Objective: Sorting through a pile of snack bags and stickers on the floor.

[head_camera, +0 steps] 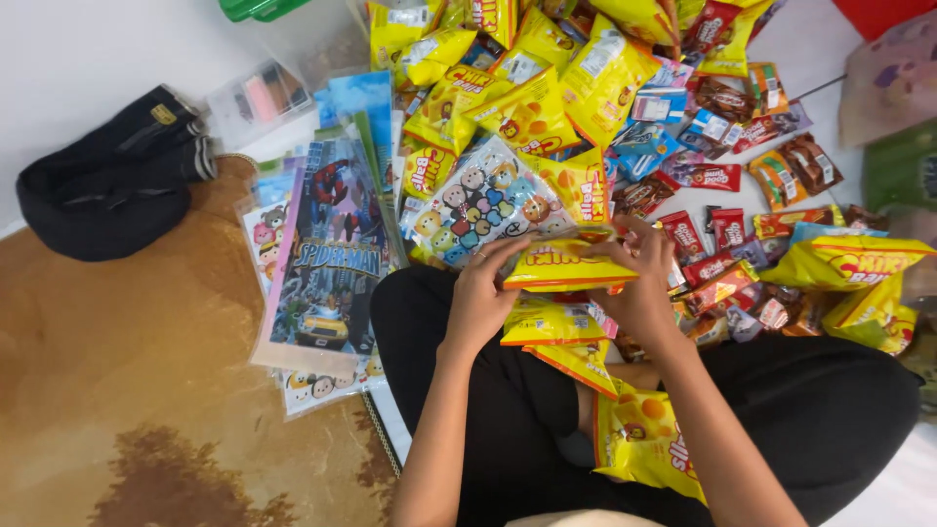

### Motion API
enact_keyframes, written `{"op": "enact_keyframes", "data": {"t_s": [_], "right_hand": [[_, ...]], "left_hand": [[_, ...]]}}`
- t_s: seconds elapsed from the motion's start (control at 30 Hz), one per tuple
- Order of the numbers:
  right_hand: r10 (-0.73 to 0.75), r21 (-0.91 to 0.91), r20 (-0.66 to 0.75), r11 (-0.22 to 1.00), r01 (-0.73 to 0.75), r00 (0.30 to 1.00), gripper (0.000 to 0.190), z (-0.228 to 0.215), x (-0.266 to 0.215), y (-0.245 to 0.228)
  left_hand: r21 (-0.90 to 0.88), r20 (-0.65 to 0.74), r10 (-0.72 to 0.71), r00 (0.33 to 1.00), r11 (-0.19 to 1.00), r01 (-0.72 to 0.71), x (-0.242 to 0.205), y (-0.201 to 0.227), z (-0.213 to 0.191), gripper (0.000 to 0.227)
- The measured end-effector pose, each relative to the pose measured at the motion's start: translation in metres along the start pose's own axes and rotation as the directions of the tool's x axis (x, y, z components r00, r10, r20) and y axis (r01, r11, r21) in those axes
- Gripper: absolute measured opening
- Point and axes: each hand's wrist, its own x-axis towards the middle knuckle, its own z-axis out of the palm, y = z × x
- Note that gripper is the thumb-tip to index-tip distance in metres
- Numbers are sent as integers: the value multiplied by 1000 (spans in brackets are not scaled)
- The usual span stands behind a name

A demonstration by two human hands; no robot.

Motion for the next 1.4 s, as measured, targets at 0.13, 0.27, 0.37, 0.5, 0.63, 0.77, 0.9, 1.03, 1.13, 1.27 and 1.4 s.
{"op": "enact_keyframes", "data": {"t_s": [0.13, 0.27, 0.37, 0.5, 0.63, 0.77, 0.9, 1.03, 1.13, 1.27, 1.4], "right_hand": [[225, 89, 216, 965, -248, 950, 70, 3, -2, 19], [241, 83, 253, 959, -269, 937, 77, -2, 7, 15], [247, 121, 278, 950, -289, 928, 80, -27, 10, -16], [264, 60, 239, 957, -285, 935, 87, -68, 23, -42], [186, 238, 184, 944, -228, 965, 89, -117, 34, -64], [213, 370, 181, 890, -267, 960, 79, -174, 33, -116], [321, 399, 36, 864, -308, 946, 66, -221, 23, -153], [86, 266, -164, 963, -40, 983, 58, -252, 10, -174], [69, 314, -246, 950, 12, 967, 54, -259, 4, -169], [126, 354, -241, 935, -34, 962, 52, -255, 4, -146], [144, 617, -196, 787, 8, 970, 41, -238, -12, -109]], "left_hand": [[11, -26, -6, 1000, 1000, 7, 3, -10, 3, 54], [-1, -39, -55, 998, 998, 55, 4, -11, 2, 52], [-4, -46, -59, 997, 998, 59, -3, 12, -10, 53], [-21, -50, -1, 999, 1000, 0, -12, 63, -35, 55], [-11, -38, 133, 990, 991, -134, -8, 109, -57, 63], [27, 15, 191, 982, 981, -191, 1, 153, -68, 56], [-24, 10, 313, 950, 949, -313, 2, 199, -77, 54], [77, 11, 427, 904, 901, -427, 2, 243, -82, 56], [141, -10, 458, 889, 881, -452, 9, 260, -73, 58], [203, 36, 469, 882, 861, -466, 25, 250, -50, 51], [232, 134, 304, 943, 916, -328, 29, 241, -38, 47]]}}
